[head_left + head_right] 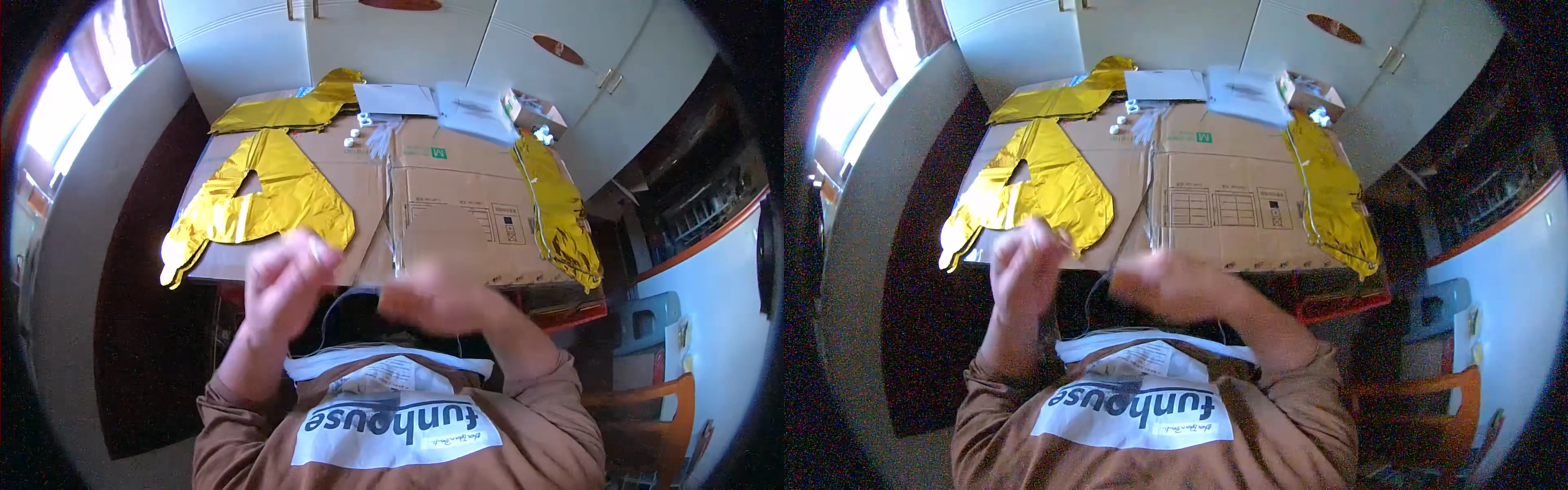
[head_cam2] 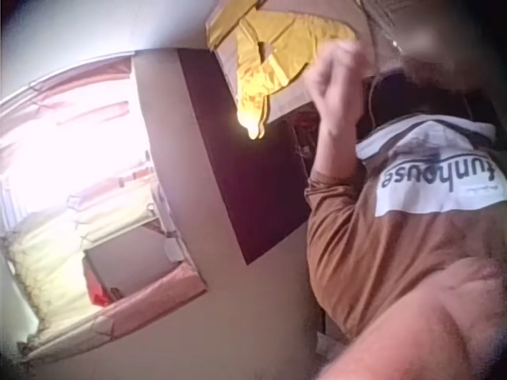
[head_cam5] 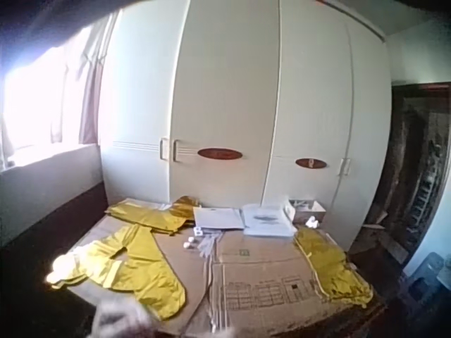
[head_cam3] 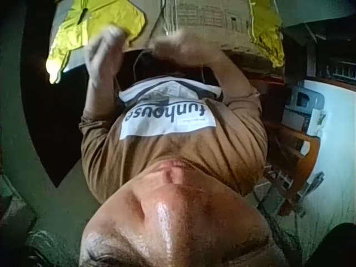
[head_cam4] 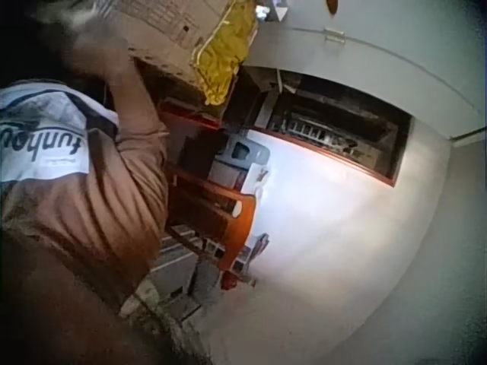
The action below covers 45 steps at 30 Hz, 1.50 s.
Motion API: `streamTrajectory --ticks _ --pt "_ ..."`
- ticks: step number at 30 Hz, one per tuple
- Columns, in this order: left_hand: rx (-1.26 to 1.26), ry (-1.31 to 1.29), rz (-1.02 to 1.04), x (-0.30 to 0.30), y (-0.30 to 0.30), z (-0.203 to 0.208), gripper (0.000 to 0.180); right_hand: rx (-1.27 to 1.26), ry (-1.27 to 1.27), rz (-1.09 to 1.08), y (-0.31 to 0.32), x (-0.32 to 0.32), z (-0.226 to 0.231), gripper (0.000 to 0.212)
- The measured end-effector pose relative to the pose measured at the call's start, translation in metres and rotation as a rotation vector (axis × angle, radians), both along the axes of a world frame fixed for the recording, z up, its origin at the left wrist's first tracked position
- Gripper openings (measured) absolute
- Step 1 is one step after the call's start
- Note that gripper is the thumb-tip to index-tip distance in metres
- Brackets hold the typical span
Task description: Folding gold foil decorations, placing them into white frames, and threading string through components.
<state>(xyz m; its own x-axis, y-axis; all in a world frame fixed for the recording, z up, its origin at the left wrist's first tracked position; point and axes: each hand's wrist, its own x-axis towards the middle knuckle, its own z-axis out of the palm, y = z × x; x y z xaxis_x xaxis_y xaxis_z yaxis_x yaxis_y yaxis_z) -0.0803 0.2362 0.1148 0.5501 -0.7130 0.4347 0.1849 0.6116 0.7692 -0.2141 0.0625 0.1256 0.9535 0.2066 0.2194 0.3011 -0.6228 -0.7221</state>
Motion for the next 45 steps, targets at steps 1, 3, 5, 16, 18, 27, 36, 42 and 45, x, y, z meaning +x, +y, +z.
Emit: streamTrajectory --ticks 1,3,5,16,18,27,36,42,45 --pt "0.344 -0.536 0.377 0.012 -0.006 0.009 0.009 0.057 0.158 0.115 0.006 -0.010 0.006 0.018" --pt "0.285 -0.837 0.270 0.011 -0.015 -0.031 0.012 0.221 -0.035 0.088 0.004 -0.003 0.024 0.018" --pt "0.356 -0.829 -0.211 -0.011 -0.006 -0.004 0.007 0.177 -0.093 -0.129 -0.021 0.015 0.025 0.016" --pt "0.271 -0.423 -0.065 0.004 -0.002 -0.003 0.007 0.125 -0.054 -0.070 -0.029 0.022 -0.002 0.017" --pt "0.458 -0.528 0.500 0.009 -0.011 0.017 0.005 0.089 0.081 0.092 -0.006 0.008 0.012 0.014" --pt "0.439 -0.584 0.420 0.016 -0.021 -0.005 0.004 0.208 -0.048 0.117 -0.003 0.004 0.018 0.022" --pt "0.554 -0.778 0.332 0.013 -0.027 -0.019 0.005 0.123 -0.085 0.042 -0.014 0.005 0.014 0.014" --pt "0.429 -0.573 0.329 0.016 -0.021 0.003 0.007 -0.025 -0.124 0.092 -0.020 0.012 0.000 0.021" --pt "0.300 -0.875 0.142 -0.003 -0.033 -0.034 0.012 0.178 -0.100 -0.066 -0.027 0.013 0.021 0.019"
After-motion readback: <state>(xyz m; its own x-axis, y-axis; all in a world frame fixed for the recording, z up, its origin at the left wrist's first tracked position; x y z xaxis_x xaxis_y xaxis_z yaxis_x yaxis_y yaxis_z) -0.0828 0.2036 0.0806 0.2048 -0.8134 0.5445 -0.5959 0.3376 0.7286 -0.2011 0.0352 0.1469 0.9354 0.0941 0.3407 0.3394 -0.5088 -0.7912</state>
